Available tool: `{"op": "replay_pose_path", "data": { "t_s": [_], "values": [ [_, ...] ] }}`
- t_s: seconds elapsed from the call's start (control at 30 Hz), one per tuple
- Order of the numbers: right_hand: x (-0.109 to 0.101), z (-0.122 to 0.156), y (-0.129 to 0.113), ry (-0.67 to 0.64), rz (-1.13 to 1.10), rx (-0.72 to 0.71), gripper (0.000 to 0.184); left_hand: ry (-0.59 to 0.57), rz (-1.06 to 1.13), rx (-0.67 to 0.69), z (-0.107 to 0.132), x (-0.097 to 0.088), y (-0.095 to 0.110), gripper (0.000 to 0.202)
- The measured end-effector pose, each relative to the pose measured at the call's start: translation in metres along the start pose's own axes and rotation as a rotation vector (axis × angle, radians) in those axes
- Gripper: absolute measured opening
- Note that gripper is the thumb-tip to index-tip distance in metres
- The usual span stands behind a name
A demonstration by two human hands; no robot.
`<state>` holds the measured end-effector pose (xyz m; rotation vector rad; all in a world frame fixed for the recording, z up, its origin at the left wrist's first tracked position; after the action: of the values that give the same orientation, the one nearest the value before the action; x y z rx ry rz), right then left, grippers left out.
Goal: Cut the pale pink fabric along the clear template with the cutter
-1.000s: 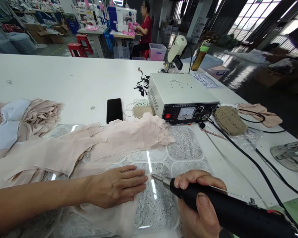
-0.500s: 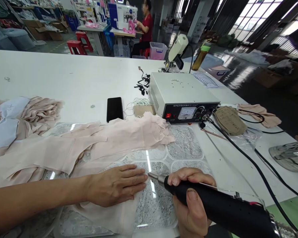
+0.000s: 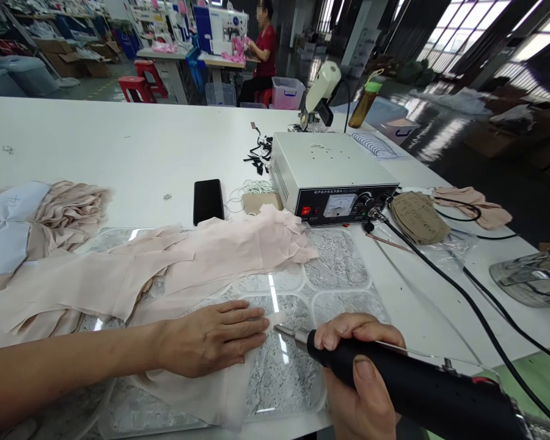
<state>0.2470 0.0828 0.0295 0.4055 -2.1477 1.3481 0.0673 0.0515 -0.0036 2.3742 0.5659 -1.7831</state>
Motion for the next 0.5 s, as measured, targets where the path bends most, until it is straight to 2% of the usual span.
{"op": "replay_pose_path", "data": {
  "t_s": [0.2,0.5],
  "values": [
    [0.0071,-0.0004,0.0003,-0.014,-0.005,-0.001,0.008,0.002,-0.005,-0.006,0.0003,0.0001,-0.0001,0.035],
    [0.0036,-0.001,-0.0012,0.016,0.009,-0.008,0.009,0.01,0.005,-0.002,0.0008,-0.0002,-0.0002,0.034]
  ]
}}
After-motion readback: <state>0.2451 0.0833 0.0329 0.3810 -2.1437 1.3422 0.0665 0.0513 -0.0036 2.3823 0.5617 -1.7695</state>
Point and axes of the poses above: each hand's wrist, its own z-axis away from the middle knuckle, its own x-axis out of the palm, y = z × x, the point moved 9 cm from there along -z, towards the middle knuckle, and after that the axes turned 14 degrees about -z, right-handed, at the moved point
